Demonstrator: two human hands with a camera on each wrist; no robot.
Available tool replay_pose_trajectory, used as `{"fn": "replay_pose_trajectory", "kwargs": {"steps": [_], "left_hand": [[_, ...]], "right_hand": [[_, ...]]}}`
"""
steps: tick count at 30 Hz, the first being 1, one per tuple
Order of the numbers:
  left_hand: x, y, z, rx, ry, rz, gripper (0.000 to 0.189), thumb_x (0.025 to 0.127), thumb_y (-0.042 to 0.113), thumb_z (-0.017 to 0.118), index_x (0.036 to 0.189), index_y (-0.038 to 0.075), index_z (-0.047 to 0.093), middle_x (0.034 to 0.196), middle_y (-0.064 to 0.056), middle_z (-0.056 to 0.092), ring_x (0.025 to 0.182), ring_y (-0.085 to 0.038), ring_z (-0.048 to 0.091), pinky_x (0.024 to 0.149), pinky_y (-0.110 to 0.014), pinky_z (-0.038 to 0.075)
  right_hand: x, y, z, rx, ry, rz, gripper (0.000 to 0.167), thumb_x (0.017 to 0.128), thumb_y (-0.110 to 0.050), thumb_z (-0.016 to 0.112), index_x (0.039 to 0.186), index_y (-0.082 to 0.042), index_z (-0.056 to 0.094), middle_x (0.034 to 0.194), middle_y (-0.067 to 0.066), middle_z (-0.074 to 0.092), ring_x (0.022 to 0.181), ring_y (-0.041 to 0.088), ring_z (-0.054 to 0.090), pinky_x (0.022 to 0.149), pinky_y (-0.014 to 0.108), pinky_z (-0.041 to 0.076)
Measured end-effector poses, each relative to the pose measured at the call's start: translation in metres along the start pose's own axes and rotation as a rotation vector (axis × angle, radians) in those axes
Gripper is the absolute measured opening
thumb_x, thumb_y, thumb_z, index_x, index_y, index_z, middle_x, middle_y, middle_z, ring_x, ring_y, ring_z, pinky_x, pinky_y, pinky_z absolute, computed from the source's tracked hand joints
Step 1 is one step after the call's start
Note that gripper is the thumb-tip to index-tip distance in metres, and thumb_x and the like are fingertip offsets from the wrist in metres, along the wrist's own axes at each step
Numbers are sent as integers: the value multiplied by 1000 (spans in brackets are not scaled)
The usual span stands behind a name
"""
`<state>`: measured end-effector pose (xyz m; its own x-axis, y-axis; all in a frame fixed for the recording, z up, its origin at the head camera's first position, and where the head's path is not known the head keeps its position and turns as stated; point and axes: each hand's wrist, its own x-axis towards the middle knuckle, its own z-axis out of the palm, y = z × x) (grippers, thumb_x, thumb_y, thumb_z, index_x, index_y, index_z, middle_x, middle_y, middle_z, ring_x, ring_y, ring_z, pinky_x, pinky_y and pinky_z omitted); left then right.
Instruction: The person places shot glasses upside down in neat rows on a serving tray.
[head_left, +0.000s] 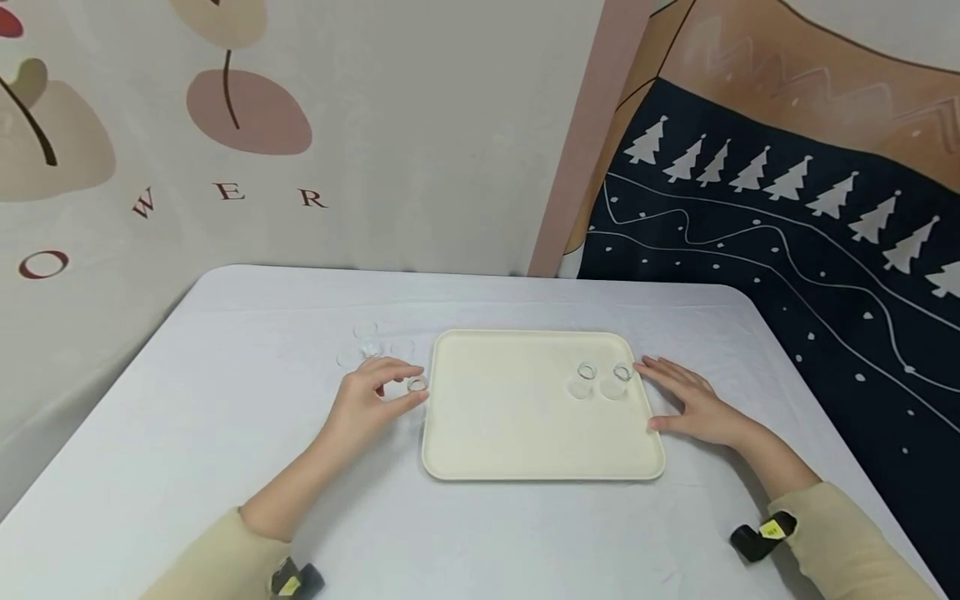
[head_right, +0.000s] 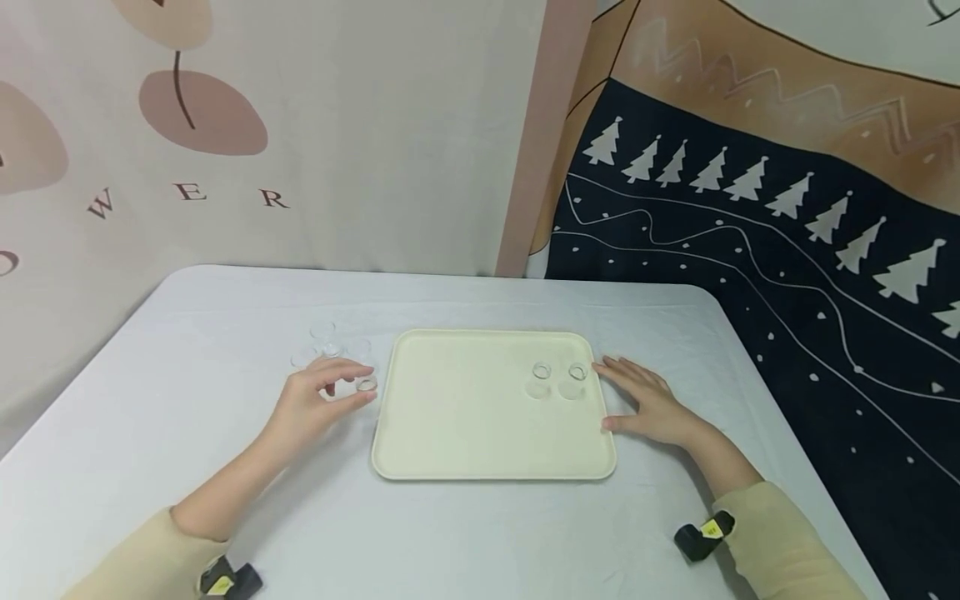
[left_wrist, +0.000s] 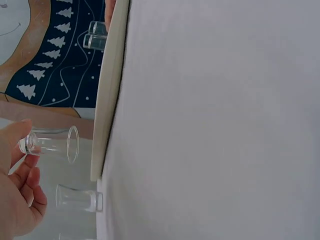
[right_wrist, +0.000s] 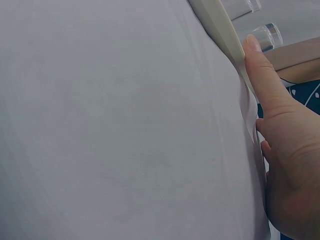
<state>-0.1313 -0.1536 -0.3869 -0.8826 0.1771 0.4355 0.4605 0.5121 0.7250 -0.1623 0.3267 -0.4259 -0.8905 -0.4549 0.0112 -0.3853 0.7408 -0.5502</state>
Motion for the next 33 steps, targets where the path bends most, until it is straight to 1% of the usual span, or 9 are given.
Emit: {"fn": "replay_pose_trajectory", "kwargs": {"steps": [5,10,11,15,20,22,24,30,33], "left_hand": [[8,10,13,-59,16,25,31,73,7,83,102,2,74,97,0,70,87,-19,54,65,-28,41],[16,20,26,-118,41,66,33,72,5,84,103,2,73,96,-1,70,86,-16,53,64,-27,41],[18,22,29,-131,43,65,33,71,6,84,103,2,74,96,-1,70,86,-16,54,65,-27,41],[24,32,41,-179,47,50,34,71,6,84,103,4,74,97,-1,70,88,-15,54,65,-27,41],[30,41,59,-234,27,43,33,71,8,85,102,5,74,97,1,69,91,-13,54,66,-32,42],[33,44,67,-251,15,31,31,71,10,85,101,6,75,96,3,69,91,-12,54,66,-34,42],[35,47,74,-260,1,12,30,72,11,85,100,7,75,96,5,69,91,-11,54,67,-34,42],[43,52,97,-256,-39,-19,30,71,13,85,98,7,75,96,5,69,88,-12,52,66,-27,40],[46,53,107,-259,-59,-25,29,72,12,85,98,4,74,97,4,69,90,-14,52,68,-29,42]], "right_hand": [[0,0,1,1,-4,7,83,78,-36,77,147,-14,37,152,23,24,138,48,12,101,70,5],[0,1,1,8,-1,-5,83,78,-35,77,147,-14,37,152,23,24,138,48,12,101,70,5],[0,1,0,9,-1,-6,83,78,-35,77,147,-15,37,152,23,24,138,48,12,101,70,5],[0,2,1,2,0,-10,83,78,-35,78,147,-14,37,152,23,25,138,48,12,101,70,5],[-1,2,1,0,2,-13,83,78,-35,78,147,-14,38,151,23,25,138,48,12,100,70,6],[-1,2,1,-1,2,-12,83,78,-35,78,147,-14,38,151,24,25,137,48,12,100,70,6],[-1,2,1,1,1,-11,82,78,-35,78,147,-14,38,151,24,25,137,48,13,100,71,6],[-1,3,0,-1,-1,-2,83,78,-36,77,147,-15,37,152,24,25,137,48,12,100,71,6],[0,3,0,-2,0,-3,83,78,-36,77,147,-15,37,152,24,25,137,48,12,100,71,6]]}}
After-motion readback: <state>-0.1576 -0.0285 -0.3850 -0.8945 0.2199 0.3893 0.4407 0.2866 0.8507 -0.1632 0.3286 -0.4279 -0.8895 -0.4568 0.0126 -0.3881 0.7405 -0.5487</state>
